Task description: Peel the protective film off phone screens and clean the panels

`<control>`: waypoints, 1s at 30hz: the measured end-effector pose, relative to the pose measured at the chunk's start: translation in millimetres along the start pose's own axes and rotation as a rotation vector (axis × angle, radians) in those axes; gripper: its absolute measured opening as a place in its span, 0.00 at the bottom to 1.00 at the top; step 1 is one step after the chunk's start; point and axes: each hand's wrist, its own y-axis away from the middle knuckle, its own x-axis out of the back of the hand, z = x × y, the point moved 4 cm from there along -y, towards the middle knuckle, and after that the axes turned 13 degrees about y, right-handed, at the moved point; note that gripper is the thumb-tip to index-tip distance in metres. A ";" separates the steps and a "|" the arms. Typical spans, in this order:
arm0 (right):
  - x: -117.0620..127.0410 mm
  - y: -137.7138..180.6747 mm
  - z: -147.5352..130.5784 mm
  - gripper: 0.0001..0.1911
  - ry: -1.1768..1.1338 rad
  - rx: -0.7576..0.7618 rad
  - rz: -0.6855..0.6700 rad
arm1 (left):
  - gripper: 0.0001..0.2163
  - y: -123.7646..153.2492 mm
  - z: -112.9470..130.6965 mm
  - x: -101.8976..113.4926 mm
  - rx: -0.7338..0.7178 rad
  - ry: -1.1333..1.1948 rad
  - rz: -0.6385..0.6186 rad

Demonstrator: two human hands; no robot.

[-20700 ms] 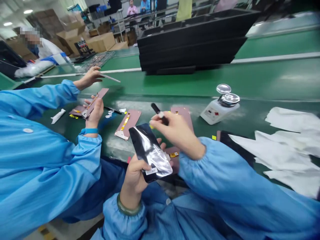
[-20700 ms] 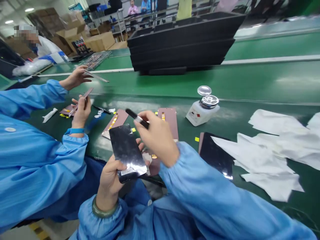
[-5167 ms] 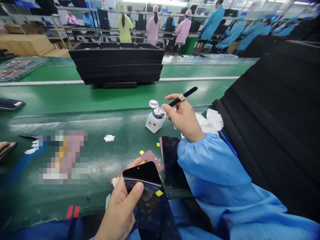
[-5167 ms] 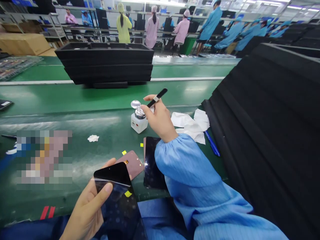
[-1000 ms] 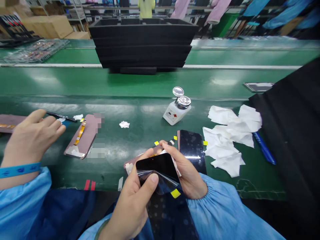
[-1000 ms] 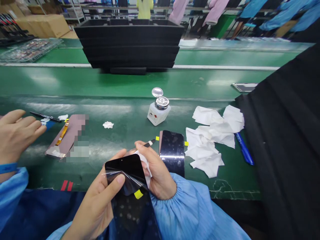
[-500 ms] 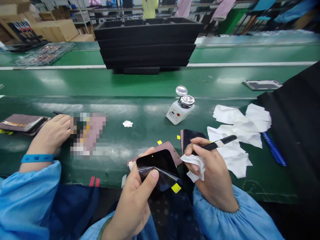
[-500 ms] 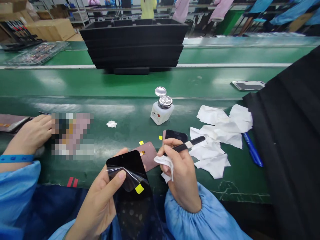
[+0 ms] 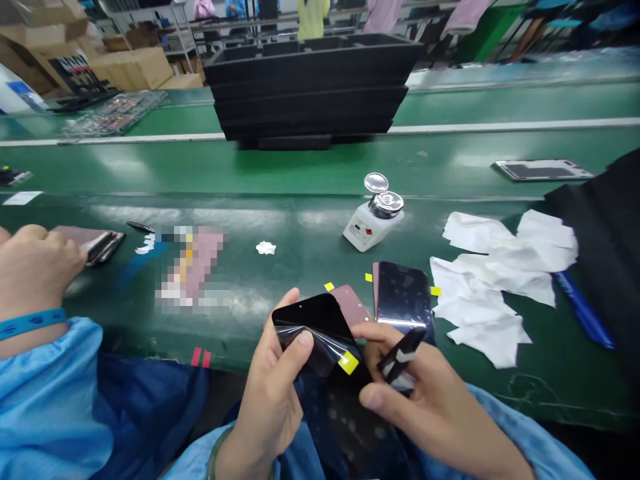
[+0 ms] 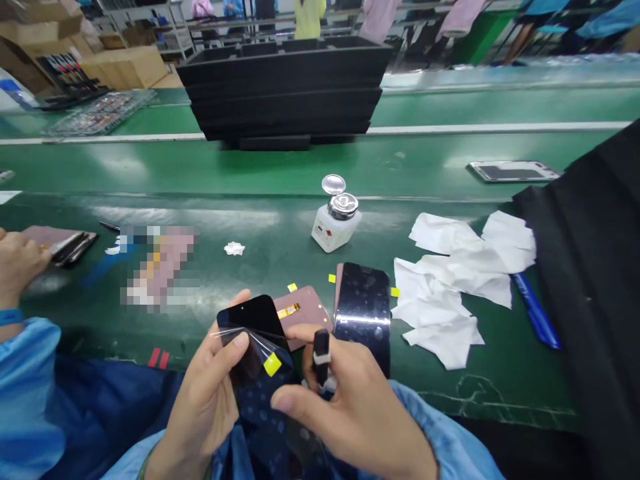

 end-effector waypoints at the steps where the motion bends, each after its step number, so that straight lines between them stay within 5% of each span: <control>1: -6.2 1.4 -1.8 0.16 0.005 0.010 -0.006 | 0.26 -0.1 0.2 0.8 -0.011 0.004 0.004; 5: -23.1 2.4 -2.3 0.16 0.051 0.016 0.050 | 0.29 -2.5 -0.7 8.4 -0.107 -0.009 -0.029; 11: -22.0 0.8 -22.1 0.22 0.117 0.197 0.161 | 0.50 -3.1 6.2 11.2 -0.371 -0.083 -0.137; 17: -22.9 -6.1 -17.4 0.10 -0.187 0.006 0.077 | 0.33 -1.1 9.5 9.5 -0.115 0.043 -0.143; 21: -17.9 -17.0 -12.6 0.07 -0.087 -0.023 0.176 | 0.28 3.3 7.0 11.8 0.000 0.124 -0.166; 26: -14.3 -14.4 -28.4 0.07 0.260 0.388 0.313 | 0.31 11.4 5.2 16.9 0.061 0.098 -0.141; 30: -16.1 -2.6 -34.9 0.11 0.321 0.660 0.143 | 0.29 18.4 7.6 20.3 0.061 0.079 -0.165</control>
